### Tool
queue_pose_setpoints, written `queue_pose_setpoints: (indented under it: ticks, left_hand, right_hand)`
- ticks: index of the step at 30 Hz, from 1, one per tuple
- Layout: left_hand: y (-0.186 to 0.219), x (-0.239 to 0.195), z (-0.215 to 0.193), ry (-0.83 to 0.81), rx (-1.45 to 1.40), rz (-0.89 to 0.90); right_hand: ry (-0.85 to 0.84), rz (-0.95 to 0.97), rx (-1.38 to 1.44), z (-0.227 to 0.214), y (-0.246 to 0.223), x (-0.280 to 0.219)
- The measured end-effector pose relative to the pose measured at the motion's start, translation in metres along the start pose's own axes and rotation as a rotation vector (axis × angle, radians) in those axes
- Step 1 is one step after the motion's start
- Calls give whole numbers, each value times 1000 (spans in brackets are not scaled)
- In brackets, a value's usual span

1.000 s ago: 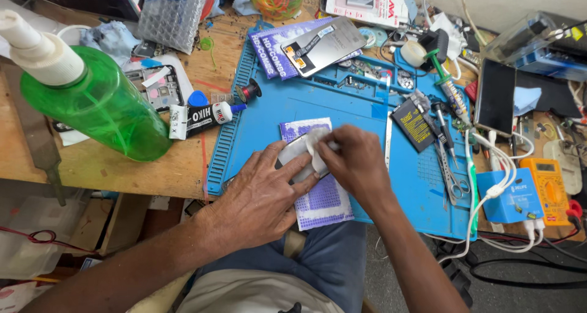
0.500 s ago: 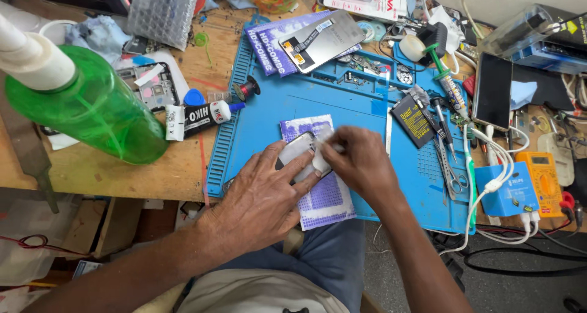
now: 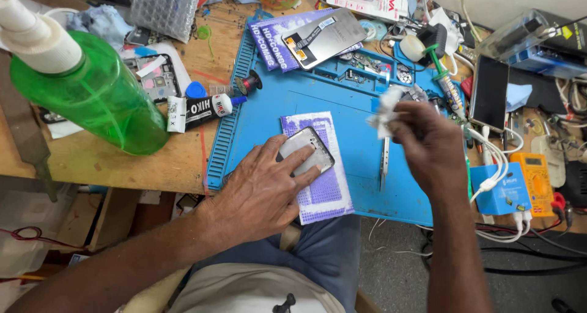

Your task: The person cleans the edges of a disassembled smartphone with a cloth, then uses a metal tool to scrape residue from the frame. They apply red adhesive tape along the phone's perimeter, pressing it into place. The work occurs on a cluttered electronics repair bench with tools and spare parts visible.

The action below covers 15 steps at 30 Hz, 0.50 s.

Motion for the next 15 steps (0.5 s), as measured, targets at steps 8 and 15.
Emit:
queue_pose_setpoints:
  ticks: [8, 15]
  left_hand:
    - [-1, 2, -4, 27, -29, 48]
    - [-4, 7, -6, -26, -32, 54]
  right_hand:
    - [-318, 258, -473, 11, -9, -20]
    - [-239, 475, 258, 6, 37, -37]
Point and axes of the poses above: each hand's wrist, its own x-axis towards the middle knuckle, its own z-axis out of the palm, y = z × x, the point moved 5 cm from there along x, towards the middle knuckle, and after that the axes turned 10 degrees about -x, right-handed, at the moved point
